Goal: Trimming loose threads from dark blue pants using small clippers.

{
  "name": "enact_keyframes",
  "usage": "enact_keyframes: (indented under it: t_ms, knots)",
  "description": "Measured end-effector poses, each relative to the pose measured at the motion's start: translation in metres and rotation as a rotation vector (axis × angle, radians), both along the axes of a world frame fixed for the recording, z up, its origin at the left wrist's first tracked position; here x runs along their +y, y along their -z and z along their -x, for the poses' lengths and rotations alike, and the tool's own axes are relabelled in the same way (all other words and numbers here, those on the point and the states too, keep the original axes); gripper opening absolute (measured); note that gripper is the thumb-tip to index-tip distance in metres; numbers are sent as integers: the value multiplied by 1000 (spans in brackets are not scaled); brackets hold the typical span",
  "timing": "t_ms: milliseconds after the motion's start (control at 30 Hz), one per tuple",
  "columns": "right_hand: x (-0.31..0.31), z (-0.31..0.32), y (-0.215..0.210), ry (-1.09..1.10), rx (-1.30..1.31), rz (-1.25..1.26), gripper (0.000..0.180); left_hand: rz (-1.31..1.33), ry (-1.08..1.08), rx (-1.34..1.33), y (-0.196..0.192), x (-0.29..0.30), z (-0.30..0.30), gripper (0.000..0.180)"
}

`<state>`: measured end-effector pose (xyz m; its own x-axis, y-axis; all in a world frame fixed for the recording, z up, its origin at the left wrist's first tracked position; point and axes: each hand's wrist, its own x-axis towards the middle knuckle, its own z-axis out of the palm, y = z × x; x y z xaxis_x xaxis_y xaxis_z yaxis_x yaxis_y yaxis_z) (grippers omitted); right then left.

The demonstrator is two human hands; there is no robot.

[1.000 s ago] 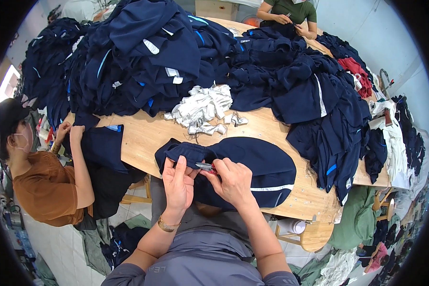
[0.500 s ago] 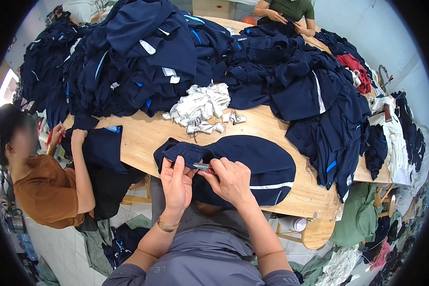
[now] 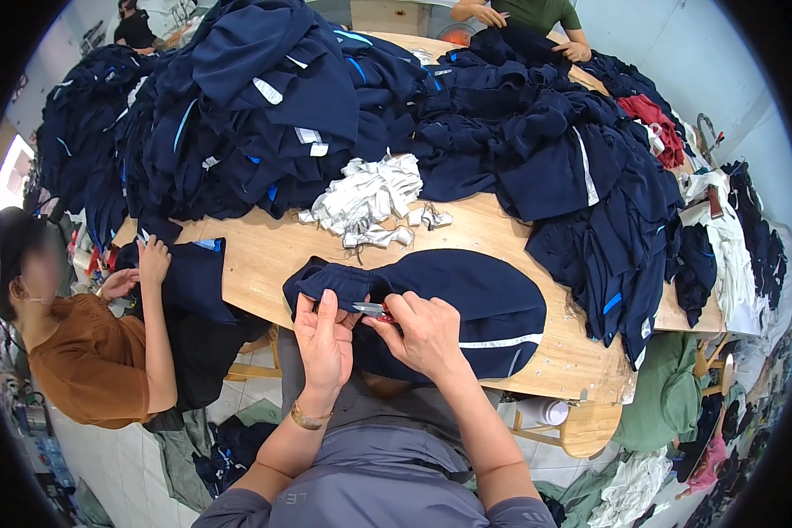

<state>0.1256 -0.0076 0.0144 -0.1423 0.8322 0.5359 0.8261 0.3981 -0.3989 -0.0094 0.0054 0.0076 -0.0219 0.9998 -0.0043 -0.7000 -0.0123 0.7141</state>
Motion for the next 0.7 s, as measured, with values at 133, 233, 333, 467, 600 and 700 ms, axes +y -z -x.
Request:
enact_keyframes:
  t_ms: [133, 233, 333, 467, 600, 700]
  knots:
    - [0, 3, -4, -10, 37, 40, 27, -3, 47, -52, 4, -1, 3, 17]
    - [-2, 9, 4, -14, 386, 86, 20, 6, 49, -66, -1, -1, 1, 16]
    - [-7, 18, 18, -18, 1036, 195, 12, 16, 38, -61, -2, -1, -1, 15]
    - [-8, 29, -1, 101, 893, 220, 7, 6, -50, 54, 2, -2, -2, 12]
    - [-7, 33, -2, 104, 691, 87, 13, -35, -142, 125, 1, -4, -9, 11]
    - [-7, 31, -3, 68, 524, 28, 21, -94, -200, 282, 4, -6, -11, 10]
